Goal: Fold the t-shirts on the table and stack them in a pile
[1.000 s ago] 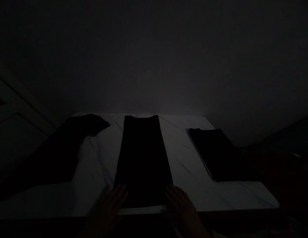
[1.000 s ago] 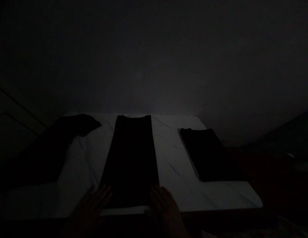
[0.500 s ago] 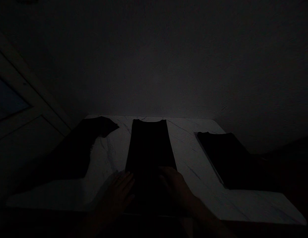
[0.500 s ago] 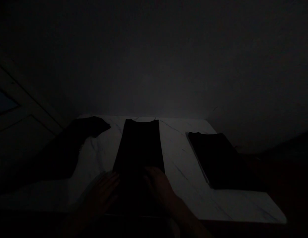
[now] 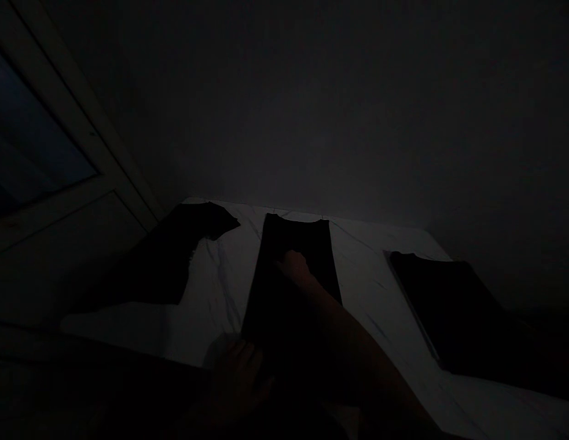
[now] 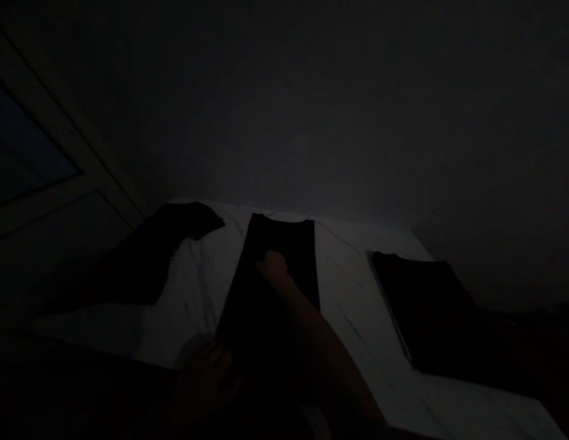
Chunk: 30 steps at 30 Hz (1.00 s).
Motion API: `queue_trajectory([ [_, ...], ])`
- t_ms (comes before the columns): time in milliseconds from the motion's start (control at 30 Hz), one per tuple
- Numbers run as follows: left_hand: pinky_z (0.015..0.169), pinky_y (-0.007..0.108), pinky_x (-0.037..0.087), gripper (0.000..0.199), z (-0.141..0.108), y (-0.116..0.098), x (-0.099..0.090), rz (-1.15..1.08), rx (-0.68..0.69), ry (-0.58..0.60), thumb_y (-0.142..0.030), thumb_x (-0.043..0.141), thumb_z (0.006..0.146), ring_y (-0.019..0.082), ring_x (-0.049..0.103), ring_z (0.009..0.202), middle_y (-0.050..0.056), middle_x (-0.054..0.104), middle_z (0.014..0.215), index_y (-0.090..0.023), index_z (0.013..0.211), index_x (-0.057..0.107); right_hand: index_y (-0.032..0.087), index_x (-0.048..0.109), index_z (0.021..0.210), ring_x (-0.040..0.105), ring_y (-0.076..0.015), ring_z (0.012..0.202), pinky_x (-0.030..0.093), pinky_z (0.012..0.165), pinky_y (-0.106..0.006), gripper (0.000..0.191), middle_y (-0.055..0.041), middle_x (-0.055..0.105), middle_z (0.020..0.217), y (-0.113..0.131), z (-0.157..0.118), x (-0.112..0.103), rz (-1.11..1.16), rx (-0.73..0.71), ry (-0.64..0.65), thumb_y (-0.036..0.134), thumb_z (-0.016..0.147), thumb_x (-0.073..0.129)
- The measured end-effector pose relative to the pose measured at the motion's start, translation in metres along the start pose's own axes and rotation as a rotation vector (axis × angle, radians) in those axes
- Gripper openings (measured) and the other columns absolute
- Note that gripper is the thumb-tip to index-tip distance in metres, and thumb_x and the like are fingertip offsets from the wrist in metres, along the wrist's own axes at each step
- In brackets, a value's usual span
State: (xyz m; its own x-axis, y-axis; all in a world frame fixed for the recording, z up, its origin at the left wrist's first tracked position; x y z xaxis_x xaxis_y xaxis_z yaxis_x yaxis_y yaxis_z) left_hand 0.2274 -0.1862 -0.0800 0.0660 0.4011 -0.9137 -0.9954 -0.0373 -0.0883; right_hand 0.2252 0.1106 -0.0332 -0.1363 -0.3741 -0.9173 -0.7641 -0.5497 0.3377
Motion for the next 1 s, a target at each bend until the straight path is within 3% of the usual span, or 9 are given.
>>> queue_trajectory([
  [100,0.080,0.041,0.051,0.012,0.003,-0.004,-0.004,-0.011,0.007,0.016,-0.031,0.053,0.090,0.023,0.064,0.079,0.005,0.068,0.080,-0.023,0.088,0.062,0.012,0.076,0.103,0.074,-0.0257,0.097,0.055,0.077,-0.028,0.028,-0.0160,0.077,0.104,0.000,0.004,0.001,0.008,0.006,0.007,0.036,0.093,0.064],
  [200,0.082,0.041,0.049,0.011,0.001,-0.005,-0.003,0.010,0.032,0.010,-0.023,0.050,0.089,0.022,0.061,0.078,0.005,0.067,0.079,-0.023,0.086,0.061,0.014,0.076,0.104,0.073,-0.0240,0.099,0.054,0.080,-0.027,0.029,-0.0145,0.077,0.104,0.001,0.005,0.002,0.016,0.003,-0.008,0.035,0.096,0.058],
  [400,0.078,0.038,0.050,0.016,-0.008,-0.010,0.004,0.032,0.068,-0.086,-0.021,0.047,0.090,0.020,0.062,0.076,0.005,0.068,0.078,-0.022,0.085,0.062,0.013,0.076,0.102,0.073,-0.0248,0.097,0.054,0.080,-0.029,0.026,-0.0162,0.076,0.102,0.000,0.002,0.001,-0.004,0.030,-0.020,0.031,0.095,0.059],
  [533,0.080,0.038,0.053,0.020,-0.001,-0.009,-0.002,-0.020,0.068,-0.010,-0.029,0.047,0.097,0.021,0.065,0.081,0.004,0.070,0.081,-0.023,0.088,0.064,0.013,0.071,0.111,0.072,-0.0281,0.101,0.055,0.082,-0.034,0.031,-0.0175,0.074,0.107,0.004,-0.009,-0.006,-0.027,0.025,-0.070,0.037,0.097,0.057],
  [600,0.085,0.039,0.054,0.024,0.009,-0.002,-0.008,-0.021,0.054,0.020,-0.033,0.044,0.099,0.022,0.067,0.092,0.007,0.072,0.095,-0.023,0.098,0.066,0.015,0.066,0.121,0.070,-0.0285,0.105,0.054,0.087,-0.037,0.034,-0.0173,0.073,0.112,0.008,-0.019,-0.005,-0.064,-0.056,-0.139,0.038,0.099,0.055],
  [667,0.094,0.041,0.052,0.032,0.019,0.008,-0.011,0.030,0.056,0.024,-0.033,0.043,0.101,0.025,0.063,0.113,0.011,0.069,0.121,-0.020,0.120,0.064,0.017,0.059,0.132,0.063,-0.0281,0.120,0.050,0.098,-0.040,0.038,-0.0171,0.067,0.127,0.012,-0.031,0.003,-0.117,-0.270,-0.204,0.037,0.100,0.053],
  [767,0.109,0.048,0.041,0.054,0.028,0.022,-0.007,0.094,0.135,0.071,-0.039,0.043,0.101,0.030,0.046,0.139,0.014,0.050,0.152,-0.016,0.150,0.042,0.018,0.044,0.149,0.034,-0.0299,0.147,0.031,0.118,-0.051,0.055,-0.0155,0.046,0.155,0.015,-0.051,0.027,-0.186,-0.611,-0.190,0.042,0.101,0.052],
  [867,0.115,0.051,0.033,0.064,0.027,0.030,0.002,0.097,0.205,0.153,-0.046,0.041,0.102,0.030,0.040,0.144,0.012,0.043,0.158,-0.019,0.158,0.028,0.016,0.033,0.156,0.018,-0.0335,0.153,0.019,0.121,-0.061,0.066,-0.0140,0.030,0.163,0.008,-0.067,0.040,-0.192,-0.650,-0.161,0.050,0.102,0.047],
  [1000,0.119,0.053,0.026,0.064,0.040,0.039,0.008,0.074,0.213,0.175,-0.049,0.037,0.103,0.029,0.039,0.146,0.010,0.041,0.160,-0.022,0.159,0.024,0.014,0.032,0.156,0.022,-0.0325,0.152,0.025,0.121,-0.056,0.066,-0.0152,0.031,0.163,-0.015,-0.105,0.025,-0.109,-0.581,-0.279,0.044,0.101,0.050],
])
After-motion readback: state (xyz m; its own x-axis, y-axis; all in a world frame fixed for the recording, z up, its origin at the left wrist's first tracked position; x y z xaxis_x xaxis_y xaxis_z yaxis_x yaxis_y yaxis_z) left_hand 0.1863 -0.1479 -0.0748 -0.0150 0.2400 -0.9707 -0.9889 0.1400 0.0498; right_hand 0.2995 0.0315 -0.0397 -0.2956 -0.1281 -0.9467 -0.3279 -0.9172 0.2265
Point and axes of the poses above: each hand's wrist, its own z-axis towards the middle knuckle, its own x-axis out of the palm, y = z × x, the point moved 3 cm from there along z, towards the middle knuckle
